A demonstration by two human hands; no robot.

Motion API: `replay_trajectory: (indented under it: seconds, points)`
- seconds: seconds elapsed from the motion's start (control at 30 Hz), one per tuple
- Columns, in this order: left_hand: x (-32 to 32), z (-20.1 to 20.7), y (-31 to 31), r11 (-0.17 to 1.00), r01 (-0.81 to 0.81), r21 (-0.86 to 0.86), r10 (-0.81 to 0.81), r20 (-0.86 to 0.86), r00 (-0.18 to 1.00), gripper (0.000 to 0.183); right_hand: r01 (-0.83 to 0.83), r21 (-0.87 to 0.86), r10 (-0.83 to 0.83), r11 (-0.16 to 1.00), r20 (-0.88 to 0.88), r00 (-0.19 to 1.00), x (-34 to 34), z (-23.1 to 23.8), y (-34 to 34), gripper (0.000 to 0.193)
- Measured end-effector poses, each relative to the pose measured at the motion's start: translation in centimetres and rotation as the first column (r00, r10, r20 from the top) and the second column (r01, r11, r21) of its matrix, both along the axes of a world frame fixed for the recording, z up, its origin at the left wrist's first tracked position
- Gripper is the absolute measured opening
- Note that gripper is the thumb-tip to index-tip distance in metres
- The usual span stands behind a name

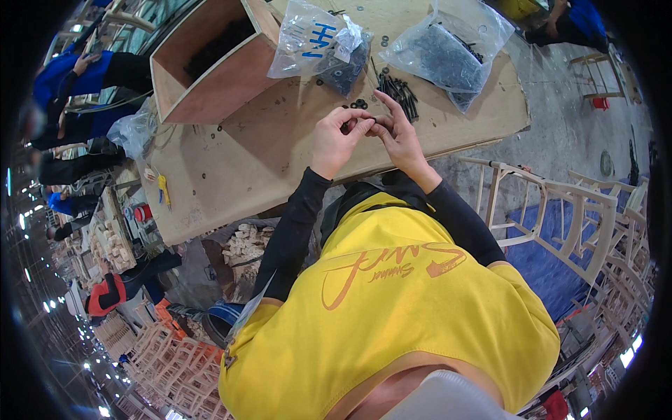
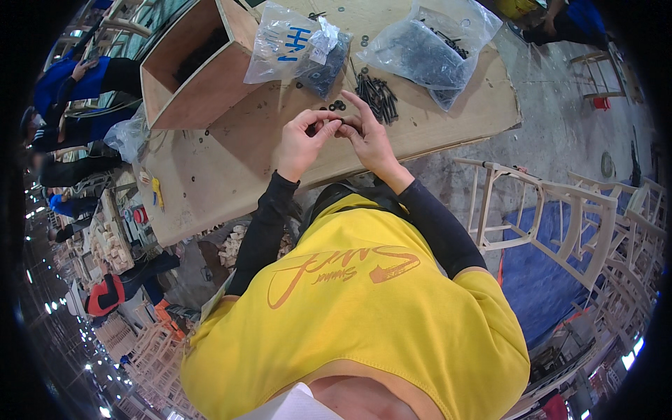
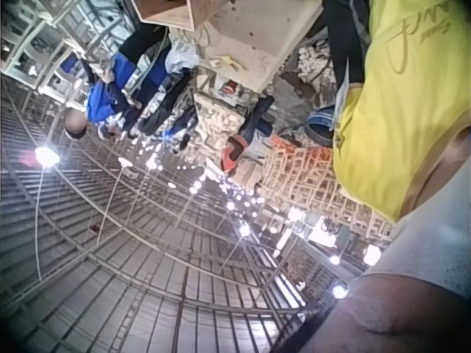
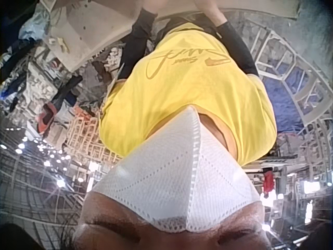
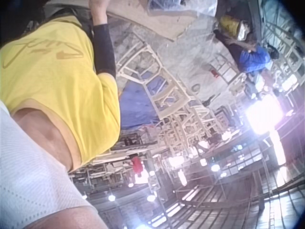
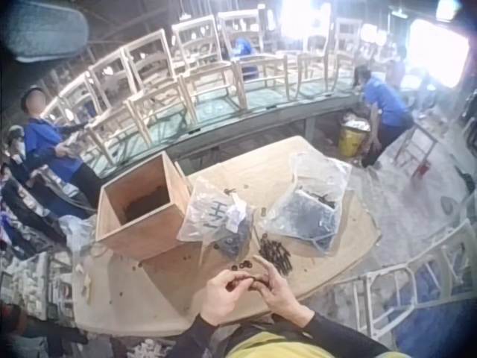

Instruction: The person repeatedly picks up small black plastic caps and screws from a table, inserts the caps onto the screws, and places the assembled units into a wooden box. The person handles the items one at a time in a repetitive sequence.

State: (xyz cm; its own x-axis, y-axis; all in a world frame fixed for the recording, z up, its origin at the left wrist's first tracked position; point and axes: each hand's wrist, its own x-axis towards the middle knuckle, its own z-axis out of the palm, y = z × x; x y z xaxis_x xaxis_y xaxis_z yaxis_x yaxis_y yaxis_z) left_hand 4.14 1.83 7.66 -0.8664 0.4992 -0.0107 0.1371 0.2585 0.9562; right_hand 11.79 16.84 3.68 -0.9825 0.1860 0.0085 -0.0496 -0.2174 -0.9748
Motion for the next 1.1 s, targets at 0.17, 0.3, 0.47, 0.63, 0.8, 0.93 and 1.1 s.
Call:
replay_trajectory:
  seconds: [0.17, 0.3, 0.47, 0.63, 0.8, 0.93, 1.1]
  points:
    - [-1.3, 0.6, -1.5, 0.996, 0.029, -0.088, -0.032, -0.032, 0.999, 0.016, -0.027, 0.270, 0.031, 0.962, -0.011, 0.999, 0.2, 0.6, 0.1, 0.058]
    - [-6.2, 6.1, -2.9, 0.982, -0.093, -0.165, 0.046, -0.268, 0.962, 0.018, 0.042, 0.616, -0.164, 0.787, 0.144, 0.976, 0.1, -2.8, 2.8, 0.039]
    - [-14.6, 12.1, -5.6, 0.882, -0.467, 0.070, 0.395, -0.650, 0.649, 0.022, -0.024, 0.869, -0.397, 0.495, 0.251, 0.883, -0.2, -7.2, 6.3, 0.029]
    - [-15.8, 9.6, -5.8, 0.880, -0.294, 0.374, 0.385, -0.194, 0.902, 0.030, -0.078, 0.890, -0.405, 0.449, 0.281, 0.870, -0.9, -7.0, 6.2, 0.027]
    - [-8.0, 2.6, -2.5, 0.937, -0.092, 0.336, -0.020, 0.315, 0.949, 0.026, -0.068, 0.892, -0.418, 0.447, 0.275, 0.866, -1.0, -8.7, 6.5, 0.027]
    - [-5.2, -0.7, -1.6, 0.957, -0.069, 0.281, -0.042, 0.373, 0.927, 0.025, -0.032, 0.910, -0.414, 0.413, 0.218, 0.884, -0.2, -8.2, 6.3, 0.026]
    - [-4.0, -1.9, -1.4, 0.977, -0.114, 0.179, 0.041, 0.367, 0.929, 0.024, -0.023, 0.915, -0.366, 0.402, 0.184, 0.912, 0.5, -7.4, 6.0, 0.025]
